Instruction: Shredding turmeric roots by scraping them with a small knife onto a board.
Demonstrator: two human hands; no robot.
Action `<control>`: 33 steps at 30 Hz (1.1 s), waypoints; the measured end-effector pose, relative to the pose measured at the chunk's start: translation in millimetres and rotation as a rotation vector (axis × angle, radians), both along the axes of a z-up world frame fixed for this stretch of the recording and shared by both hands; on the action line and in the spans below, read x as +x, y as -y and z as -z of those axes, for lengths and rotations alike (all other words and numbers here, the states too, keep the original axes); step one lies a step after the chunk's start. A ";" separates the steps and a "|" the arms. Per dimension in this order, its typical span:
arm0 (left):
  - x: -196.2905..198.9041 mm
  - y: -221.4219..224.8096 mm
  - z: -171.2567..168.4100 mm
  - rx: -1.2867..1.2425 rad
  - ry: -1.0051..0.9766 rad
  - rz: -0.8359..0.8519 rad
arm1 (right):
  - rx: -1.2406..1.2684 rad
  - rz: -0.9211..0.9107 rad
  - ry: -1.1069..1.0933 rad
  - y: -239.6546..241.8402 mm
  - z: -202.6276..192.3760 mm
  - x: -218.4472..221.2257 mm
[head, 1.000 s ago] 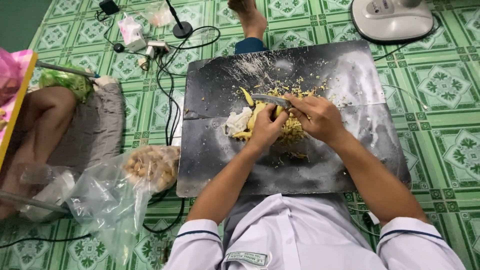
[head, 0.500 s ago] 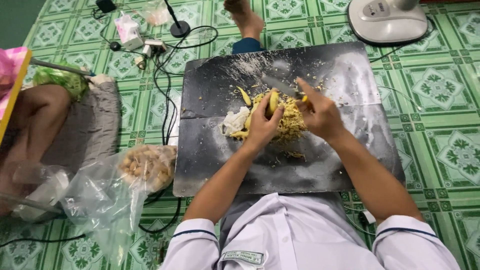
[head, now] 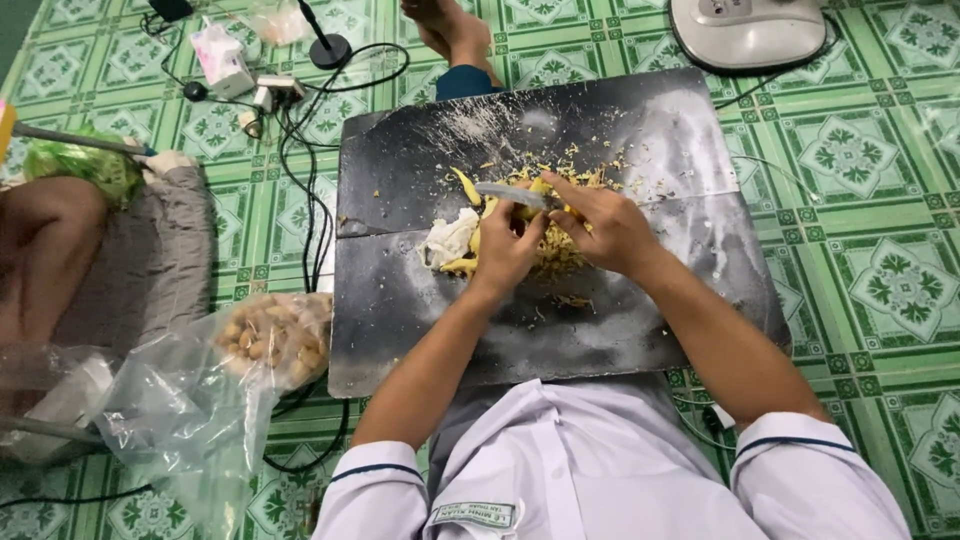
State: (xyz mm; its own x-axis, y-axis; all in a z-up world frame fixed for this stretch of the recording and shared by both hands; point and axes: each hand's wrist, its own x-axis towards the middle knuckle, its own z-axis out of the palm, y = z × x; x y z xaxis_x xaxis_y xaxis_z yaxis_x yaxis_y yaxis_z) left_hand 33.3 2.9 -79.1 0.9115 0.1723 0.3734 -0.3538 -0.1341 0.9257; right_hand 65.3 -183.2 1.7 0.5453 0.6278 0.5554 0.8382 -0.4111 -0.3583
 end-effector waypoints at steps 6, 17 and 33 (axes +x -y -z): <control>-2.0 3.1 -5.0 -0.020 0.021 -0.003 | 0.069 0.013 0.029 -2.7 -8.1 -7.8; -3.1 2.8 -14.1 -0.016 0.029 -0.005 | 0.091 -0.005 -0.004 -0.6 3.2 -0.1; 1.9 -2.0 0.8 0.029 0.007 -0.022 | 0.003 -0.036 -0.121 -1.1 -12.8 -6.9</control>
State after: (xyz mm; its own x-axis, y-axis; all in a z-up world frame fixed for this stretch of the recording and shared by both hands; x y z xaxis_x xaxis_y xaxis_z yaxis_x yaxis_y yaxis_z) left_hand 35.2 4.9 -79.9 0.9051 0.1809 0.3848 -0.3570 -0.1684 0.9188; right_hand 58.4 -182.1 14.5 0.5861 0.6462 0.4887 0.8026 -0.3806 -0.4593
